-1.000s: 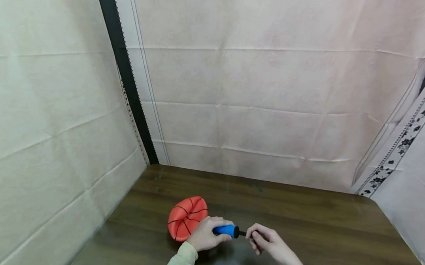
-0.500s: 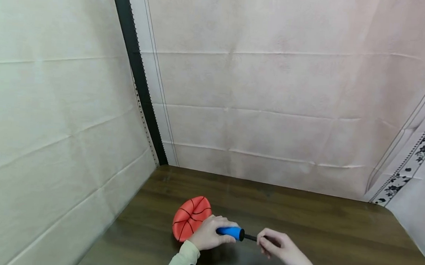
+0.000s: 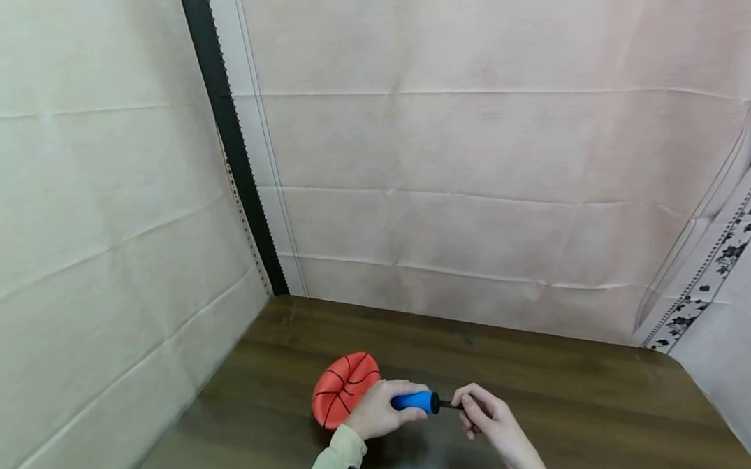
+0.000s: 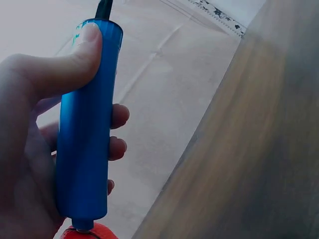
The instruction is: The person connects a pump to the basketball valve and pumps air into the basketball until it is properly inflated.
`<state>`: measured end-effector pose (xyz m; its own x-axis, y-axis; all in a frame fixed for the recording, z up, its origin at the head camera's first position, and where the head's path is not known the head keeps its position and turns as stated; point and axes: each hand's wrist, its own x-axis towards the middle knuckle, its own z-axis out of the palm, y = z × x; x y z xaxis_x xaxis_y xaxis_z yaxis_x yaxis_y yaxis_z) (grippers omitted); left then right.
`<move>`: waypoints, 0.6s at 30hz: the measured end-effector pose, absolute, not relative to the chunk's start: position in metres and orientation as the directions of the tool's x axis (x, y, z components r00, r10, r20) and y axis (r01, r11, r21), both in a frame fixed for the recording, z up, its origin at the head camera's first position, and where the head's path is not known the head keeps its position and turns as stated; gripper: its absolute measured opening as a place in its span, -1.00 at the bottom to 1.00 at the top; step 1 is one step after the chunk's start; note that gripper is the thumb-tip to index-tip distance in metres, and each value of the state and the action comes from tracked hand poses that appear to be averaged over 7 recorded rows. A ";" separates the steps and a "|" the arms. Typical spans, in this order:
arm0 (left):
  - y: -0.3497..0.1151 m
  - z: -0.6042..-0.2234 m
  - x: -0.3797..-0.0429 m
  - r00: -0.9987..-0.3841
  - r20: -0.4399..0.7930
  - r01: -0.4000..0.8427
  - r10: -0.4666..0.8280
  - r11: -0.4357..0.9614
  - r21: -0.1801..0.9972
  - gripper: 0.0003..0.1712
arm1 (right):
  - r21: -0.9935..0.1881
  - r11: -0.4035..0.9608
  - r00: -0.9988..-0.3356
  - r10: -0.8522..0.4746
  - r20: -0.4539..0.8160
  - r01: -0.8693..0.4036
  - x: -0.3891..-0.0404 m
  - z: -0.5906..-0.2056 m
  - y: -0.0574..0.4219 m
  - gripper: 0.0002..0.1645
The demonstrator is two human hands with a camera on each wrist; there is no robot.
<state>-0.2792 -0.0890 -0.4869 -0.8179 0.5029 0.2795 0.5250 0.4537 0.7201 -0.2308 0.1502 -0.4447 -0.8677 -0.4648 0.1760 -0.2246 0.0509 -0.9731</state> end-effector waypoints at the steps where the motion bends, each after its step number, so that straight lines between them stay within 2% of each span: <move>1: -0.089 -0.488 -0.279 -0.811 0.288 0.536 0.509 0.450 0.714 -0.56 | -0.971 0.052 -0.850 -0.495 0.179 -0.234 -0.232 -0.447 0.148 -0.60; 5: -0.089 -0.493 -0.279 -0.764 0.329 0.602 0.555 0.428 0.675 -0.57 | -0.961 0.088 -0.809 -0.563 0.169 -0.263 -0.234 -0.454 0.140 -0.61; 10: -0.086 -0.494 -0.277 -0.710 0.396 0.672 0.582 0.393 0.628 -0.58 | -0.968 0.113 -0.819 -0.560 0.125 -0.225 -0.233 -0.455 0.146 -0.62; 18: -0.091 -0.489 -0.276 -0.726 0.406 0.667 0.555 0.427 0.610 -0.56 | -0.981 0.129 -0.870 -0.489 0.066 -0.147 -0.229 -0.447 0.166 -0.60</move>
<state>-0.2760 -0.0911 -0.4887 -0.7263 0.5547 0.4059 0.6672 0.4271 0.6102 -0.2290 0.1661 -0.4467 -0.8700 -0.4886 0.0658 -0.1466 0.1290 -0.9808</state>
